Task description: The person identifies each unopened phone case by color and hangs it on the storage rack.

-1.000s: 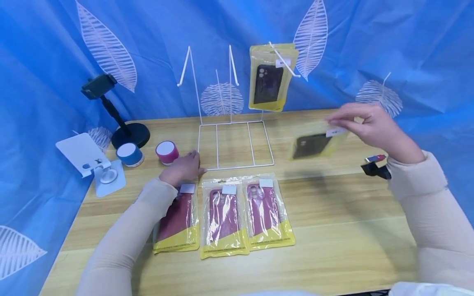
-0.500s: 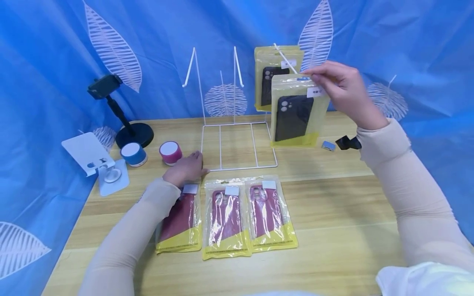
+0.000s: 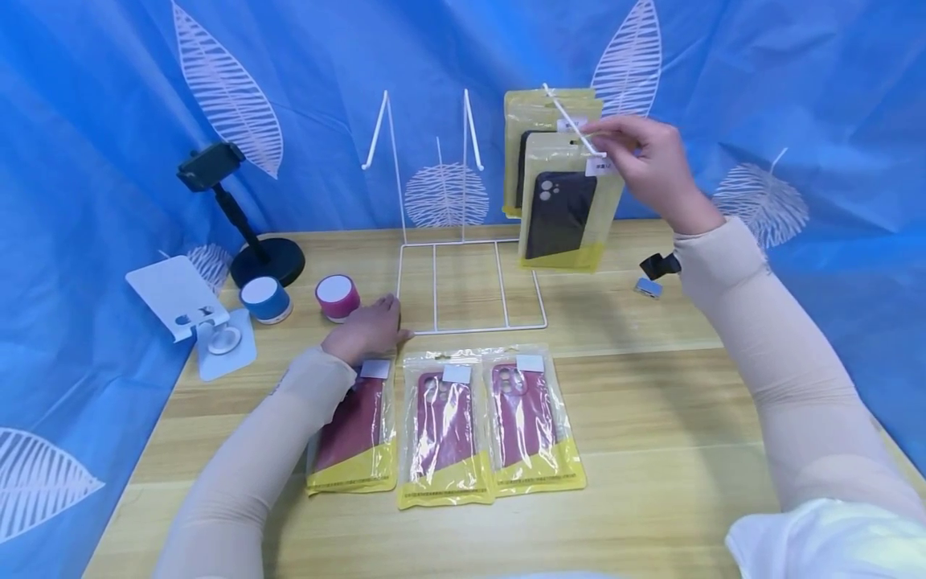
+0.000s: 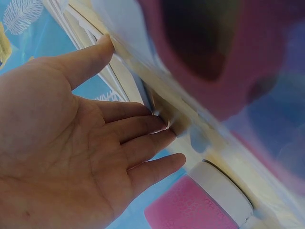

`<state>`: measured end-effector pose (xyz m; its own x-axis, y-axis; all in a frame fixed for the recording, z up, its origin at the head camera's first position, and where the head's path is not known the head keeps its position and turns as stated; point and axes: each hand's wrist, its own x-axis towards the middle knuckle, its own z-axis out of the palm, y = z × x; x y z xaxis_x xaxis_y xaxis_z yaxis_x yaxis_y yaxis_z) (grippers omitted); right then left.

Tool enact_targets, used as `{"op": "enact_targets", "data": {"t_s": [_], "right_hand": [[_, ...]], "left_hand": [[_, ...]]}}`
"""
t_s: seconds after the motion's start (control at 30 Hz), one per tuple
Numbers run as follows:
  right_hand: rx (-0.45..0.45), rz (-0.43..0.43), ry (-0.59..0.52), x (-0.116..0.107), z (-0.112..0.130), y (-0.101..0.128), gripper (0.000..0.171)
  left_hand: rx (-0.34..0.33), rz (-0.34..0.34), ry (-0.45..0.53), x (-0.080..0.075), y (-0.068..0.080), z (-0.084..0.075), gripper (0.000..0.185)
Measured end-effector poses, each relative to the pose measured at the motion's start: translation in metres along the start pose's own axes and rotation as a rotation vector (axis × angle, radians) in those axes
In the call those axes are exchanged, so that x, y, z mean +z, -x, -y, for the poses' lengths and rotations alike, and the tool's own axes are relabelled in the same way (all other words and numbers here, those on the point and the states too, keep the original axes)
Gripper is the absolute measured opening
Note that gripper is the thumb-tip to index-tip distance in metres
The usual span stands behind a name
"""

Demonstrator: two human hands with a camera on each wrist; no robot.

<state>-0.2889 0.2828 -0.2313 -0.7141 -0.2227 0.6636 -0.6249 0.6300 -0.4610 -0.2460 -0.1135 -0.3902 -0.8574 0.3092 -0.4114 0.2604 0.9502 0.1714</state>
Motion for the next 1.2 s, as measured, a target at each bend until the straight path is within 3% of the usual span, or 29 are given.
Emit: {"op": "enact_targets", "data": {"t_s": [0.3,0.6,0.7,0.87,0.97,1.07,1.2], "right_hand": [[0.115,0.018,0.184,0.013,-0.006,-0.025,0.027],[0.084,0.002,0.282,0.023,-0.016,-0.039,0.028],[0.049,-0.049,0.297,0.023,-0.017,-0.036,0.031],[-0.007,-0.229,0.272,0.022,-0.018,-0.019,0.034],[0.024,-0.271,0.253,0.022,-0.020,0.002,0.043],[0.138,-0.168,0.254,0.025,-0.022,0.030,0.064],[0.335,0.156,0.321,0.037,-0.023,0.070,0.086]], "left_hand": [[0.013,-0.006,-0.018,0.001,0.001,-0.002,0.079],[0.015,0.003,-0.008,0.002,0.000,-0.003,0.081],[0.011,0.003,0.004,0.003,0.000,-0.003,0.082],[0.003,-0.003,0.016,0.003,-0.002,-0.001,0.082],[0.011,-0.011,0.013,0.002,-0.002,0.000,0.082],[0.014,-0.015,0.017,0.002,-0.002,0.002,0.083],[0.012,-0.017,0.038,0.001,-0.002,0.007,0.086]]}}
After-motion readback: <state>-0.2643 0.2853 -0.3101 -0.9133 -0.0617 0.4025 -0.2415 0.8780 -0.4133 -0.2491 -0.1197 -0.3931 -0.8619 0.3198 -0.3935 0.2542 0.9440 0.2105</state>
